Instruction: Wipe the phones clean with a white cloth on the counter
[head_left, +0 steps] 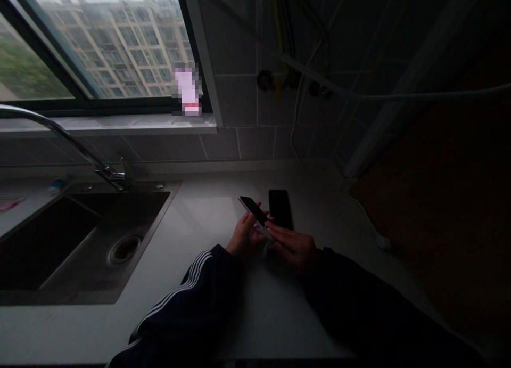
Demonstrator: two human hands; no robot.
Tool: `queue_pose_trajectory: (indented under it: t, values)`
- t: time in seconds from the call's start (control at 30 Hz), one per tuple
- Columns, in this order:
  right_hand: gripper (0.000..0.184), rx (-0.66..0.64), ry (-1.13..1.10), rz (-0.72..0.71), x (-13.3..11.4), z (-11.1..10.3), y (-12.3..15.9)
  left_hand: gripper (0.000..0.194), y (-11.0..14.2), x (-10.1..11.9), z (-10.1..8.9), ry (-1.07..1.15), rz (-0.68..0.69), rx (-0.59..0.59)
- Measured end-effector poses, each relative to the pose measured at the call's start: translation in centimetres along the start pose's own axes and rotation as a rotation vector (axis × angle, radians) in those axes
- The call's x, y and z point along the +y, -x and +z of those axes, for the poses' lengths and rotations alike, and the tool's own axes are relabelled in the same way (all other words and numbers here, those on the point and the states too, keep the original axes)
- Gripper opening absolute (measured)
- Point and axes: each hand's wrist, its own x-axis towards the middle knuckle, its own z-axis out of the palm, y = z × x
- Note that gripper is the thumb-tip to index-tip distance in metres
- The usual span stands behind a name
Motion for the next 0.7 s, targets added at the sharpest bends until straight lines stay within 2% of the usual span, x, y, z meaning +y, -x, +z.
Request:
queue_pose_trajectory:
  t: [0.23,0.3,0.37,0.47,0.57,0.63,0.7]
  values:
    - [0.039,0.067,0.114,0.075,0.4,0.9,0.6,0.076,-0.6,0.1,0.1,-0.1,0.081,0.111]
    - [0.034,0.104,0.101,0.19,0.4,0.6,0.6,0.08,-0.7,0.2,0.4,-0.103,0.085,0.12]
    - [0.03,0.152,0.054,0.391,0.5,0.2,0.3,0.08,-0.8,0.2,0.6,-0.096,0.097,0.118]
    - [0.038,0.269,-0.186,0.707,0.9,-0.3,-0.3,0.075,-0.9,-0.2,0.5,-0.098,0.137,0.101]
    - [0.049,0.375,-0.589,0.944,1.6,0.0,-0.8,0.08,-0.8,-0.7,0.2,-0.106,0.149,0.087]
    - [0.051,0.36,-0.794,1.069,1.9,0.5,-0.9,0.085,-0.6,-0.9,0.2,-0.08,0.098,0.058]
    - [0.051,0.297,-0.882,1.14,1.9,0.9,-0.8,0.086,-0.3,-0.8,0.6,-0.001,-0.001,-0.006]
